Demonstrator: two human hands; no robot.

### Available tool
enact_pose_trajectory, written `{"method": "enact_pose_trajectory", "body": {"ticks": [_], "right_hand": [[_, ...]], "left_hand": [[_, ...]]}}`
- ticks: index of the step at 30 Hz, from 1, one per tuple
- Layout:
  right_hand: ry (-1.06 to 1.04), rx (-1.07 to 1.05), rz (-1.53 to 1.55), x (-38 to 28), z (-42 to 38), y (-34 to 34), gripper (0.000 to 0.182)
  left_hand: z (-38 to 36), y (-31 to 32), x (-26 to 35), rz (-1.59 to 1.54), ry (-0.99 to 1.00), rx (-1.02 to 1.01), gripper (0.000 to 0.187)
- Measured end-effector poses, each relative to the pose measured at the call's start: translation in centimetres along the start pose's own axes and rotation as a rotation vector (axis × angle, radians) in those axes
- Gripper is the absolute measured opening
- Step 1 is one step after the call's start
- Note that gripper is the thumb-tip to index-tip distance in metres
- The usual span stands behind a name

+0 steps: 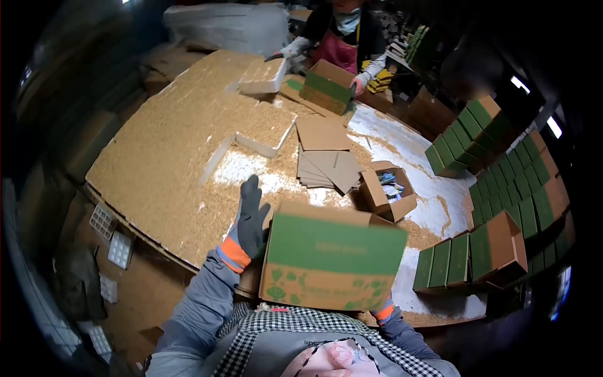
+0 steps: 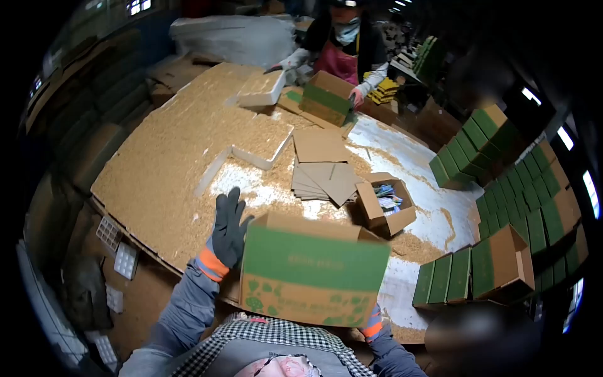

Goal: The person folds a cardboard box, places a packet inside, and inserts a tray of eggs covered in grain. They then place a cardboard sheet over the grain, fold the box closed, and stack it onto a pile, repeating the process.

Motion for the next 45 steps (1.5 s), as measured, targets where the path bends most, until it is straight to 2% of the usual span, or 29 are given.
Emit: {"method": "enact_pose_trajectory", "body": {"ticks": [1,2,3,4,5,6,7,8,10,12,13,15,16,19,21,25,26,27,28,30,33,34,35,36,39,41,42,43,45], "right_hand": [[-0.148,-0.035,-0.219,3.3,-1.3,1.9,0.04],[-0.252,-0.236,-0.48,3.4,0.5,3.4,0.042],[-0.402,-0.423,-0.703,3.3,1.9,4.6,0.044],[-0.412,-0.232,-0.492,2.0,7.7,2.4,0.047],[-0.389,-0.063,-0.381,-3.0,14.6,-0.3,0.046],[-0.417,-0.038,-0.16,-9.3,19.4,-0.4,0.045],[-0.426,-0.015,0.056,-14.4,23.0,1.1,0.045],[-0.56,-0.213,0.031,-16.9,25.8,6.5,0.051],[-0.47,-0.743,0.356,-19.6,28.6,20.6,0.063],[-0.756,-0.742,-0.103,-19.6,30.6,33.9,0.083],[-0.708,-0.804,-0.192,-18.9,30.5,38.3,0.088],[-0.56,-0.94,-0.215,-18.4,29.3,44.2,0.097],[-0.498,-0.998,-0.117,-18.4,28.2,43.7,0.099],[-0.305,-1.147,0.309,-23.1,25.6,37.0,0.103],[-0.28,-1.111,0.367,-26.3,25.5,34.1,0.1],[-0.222,-0.923,0.476,-26.5,29.8,26.7,0.088],[0.022,-0.94,0.468,-26.8,29.7,21.9,0.087],[0.049,-0.864,0.458,-26.7,30.4,17.8,0.083],[0.09,-0.75,0.754,-26.7,30.8,13.8,0.079],[0.07,-0.518,0.686,-23.4,31.8,6.0,0.068],[-0.784,-0.248,-0.053,-24.8,25.8,-5.2,0.039],[-0.762,-0.242,-0.09,-24.0,24.1,-7.1,0.039],[-0.595,-0.28,0.005,-22.7,22.5,-8.0,0.034],[-0.427,-0.298,0.104,-21.3,20.7,-9.1,0.031],[0.108,-0.288,0.316,-17.7,16.5,-7.2,0.035],[0.513,-0.21,0.611,-13.3,13.7,-4.2,0.04],[0.505,-0.221,0.511,-11.5,13.2,-2.3,0.045],[0.5,-0.231,0.412,-9.2,12.7,-0.2,0.05],[0.319,-0.458,-0.127,-5.2,11.8,4.5,0.046]], "left_hand": [[-1.6,-0.4,-3.1,-0.096,-0.271,-0.038,0.073],[-3.9,-0.9,-5.9,-0.182,-0.545,-0.046,0.067],[-5.4,-1.8,-8.6,0.491,-0.277,-0.188,0.059],[-5.9,-1.9,-7.0,0.405,-0.158,-0.107,0.057],[-6.2,-1.9,-7.9,0.376,-0.254,-0.015,0.059],[-6.6,-1.9,-8.7,0.34,-0.345,0.083,0.062],[-6.8,-1.5,-8.3,0.345,-0.225,0.014,0.068],[-6.7,-1.6,-7.9,0.439,-0.238,0.025,0.069],[-6.2,-1.6,-7.1,0.552,-0.202,0.034,0.073],[-6.3,-1.6,-7.1,0.635,-0.195,0.016,0.08],[-6.6,-1.9,-7.6,0.593,-0.308,0.031,0.077],[-7.3,-2.7,-8.1,0.071,-0.495,0.142,0.067],[-7.7,-3.1,-7.6,-0.093,-0.542,0.178,0.063],[-7.3,-2.8,-8.3,0.204,-0.216,0.04,0.059],[-6.4,-2.5,-8.3,0.201,-0.261,0.019,0.062],[-6.4,-2.4,-7.5,0.174,-0.197,0.064,0.067],[-6.7,-2.5,-7.7,0.163,-0.205,0.075,0.063],[-6.4,-2.7,-8.0,0.119,-0.236,0.094,0.059],[-6.4,-2.8,-8.7,0.058,-0.283,0.123,0.055],[-5.7,-3.5,-10.4,-0.14,-0.412,0.225,0.047],[-4.9,-1.7,-10.1,-0.784,-0.806,0.536,0.035],[-4.6,-0.7,-8.4,-0.986,-0.906,0.677,0.032],[-4.1,0.3,-6.9,-1.127,-0.964,0.808,0.029],[-3.6,-3.6,-13.1,-0.814,-0.781,0.638,0.031],[-2.8,-7.5,-19.6,-0.692,-0.421,0.129,0.029],[-3.4,-7.0,-16.1,-0.538,-0.383,0.279,0.032],[-3.7,-6.4,-12.7,-0.421,-0.358,0.361,0.034],[-4.8,-7.9,-15.1,-0.332,-0.467,0.329,0.037],[-5.5,-8.1,-13.1,-0.153,-0.598,0.325,0.044]]}}
Point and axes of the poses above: each hand's wrist, its own z-axis towards the middle knuckle, its own y-axis out of the palm, x = y × z, the point moved 10 cm from there along z, towards the middle knuckle, and after that the axes turned 5 degrees about x, right-handed, at the moved point
